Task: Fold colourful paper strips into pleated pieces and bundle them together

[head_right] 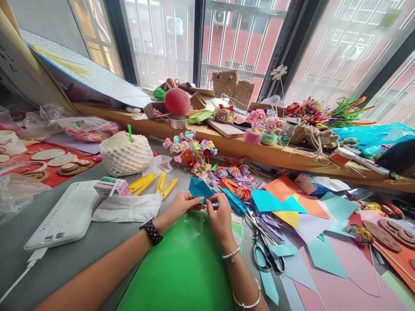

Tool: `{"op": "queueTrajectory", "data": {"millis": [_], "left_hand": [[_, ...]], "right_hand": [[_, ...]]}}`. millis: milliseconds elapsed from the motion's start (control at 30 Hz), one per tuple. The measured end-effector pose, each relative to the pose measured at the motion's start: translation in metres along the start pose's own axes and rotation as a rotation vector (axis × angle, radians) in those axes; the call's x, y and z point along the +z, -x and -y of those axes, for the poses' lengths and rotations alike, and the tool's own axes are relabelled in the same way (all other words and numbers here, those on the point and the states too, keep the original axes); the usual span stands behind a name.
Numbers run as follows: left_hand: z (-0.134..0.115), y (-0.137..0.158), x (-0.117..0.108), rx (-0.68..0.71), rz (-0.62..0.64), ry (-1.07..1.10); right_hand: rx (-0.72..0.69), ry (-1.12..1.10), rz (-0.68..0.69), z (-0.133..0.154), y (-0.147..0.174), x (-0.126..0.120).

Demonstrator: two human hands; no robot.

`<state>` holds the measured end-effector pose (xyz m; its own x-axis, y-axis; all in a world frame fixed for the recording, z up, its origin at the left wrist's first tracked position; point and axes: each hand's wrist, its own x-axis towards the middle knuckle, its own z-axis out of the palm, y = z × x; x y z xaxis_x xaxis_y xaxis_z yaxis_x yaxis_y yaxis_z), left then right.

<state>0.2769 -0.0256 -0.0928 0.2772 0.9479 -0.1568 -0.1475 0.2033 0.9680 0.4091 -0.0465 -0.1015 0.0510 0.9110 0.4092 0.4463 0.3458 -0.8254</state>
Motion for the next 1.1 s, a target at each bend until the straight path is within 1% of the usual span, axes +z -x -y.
{"op": "queueTrajectory", "data": {"millis": [167,467,700,833,1000,1100], "left_hand": [[0.000,0.000,-0.001,0.004,0.017,-0.008],[0.002,-0.002,0.000,0.024,-0.012,-0.002],[0.005,-0.003,-0.001,0.056,-0.020,-0.032],[0.004,-0.003,-0.001,0.058,-0.004,-0.020],[0.002,-0.002,0.000,0.056,-0.038,-0.051],[0.001,-0.002,0.000,0.054,-0.051,-0.035]], "right_hand": [[0.014,-0.016,0.003,-0.001,0.000,0.000],[0.030,-0.045,0.030,0.002,0.000,0.000],[0.032,-0.017,0.036,0.001,0.001,0.001],[0.072,-0.046,0.014,-0.004,0.000,0.000],[0.148,-0.090,-0.083,-0.011,-0.003,0.000],[0.160,-0.049,-0.036,-0.013,-0.004,-0.001]]}}
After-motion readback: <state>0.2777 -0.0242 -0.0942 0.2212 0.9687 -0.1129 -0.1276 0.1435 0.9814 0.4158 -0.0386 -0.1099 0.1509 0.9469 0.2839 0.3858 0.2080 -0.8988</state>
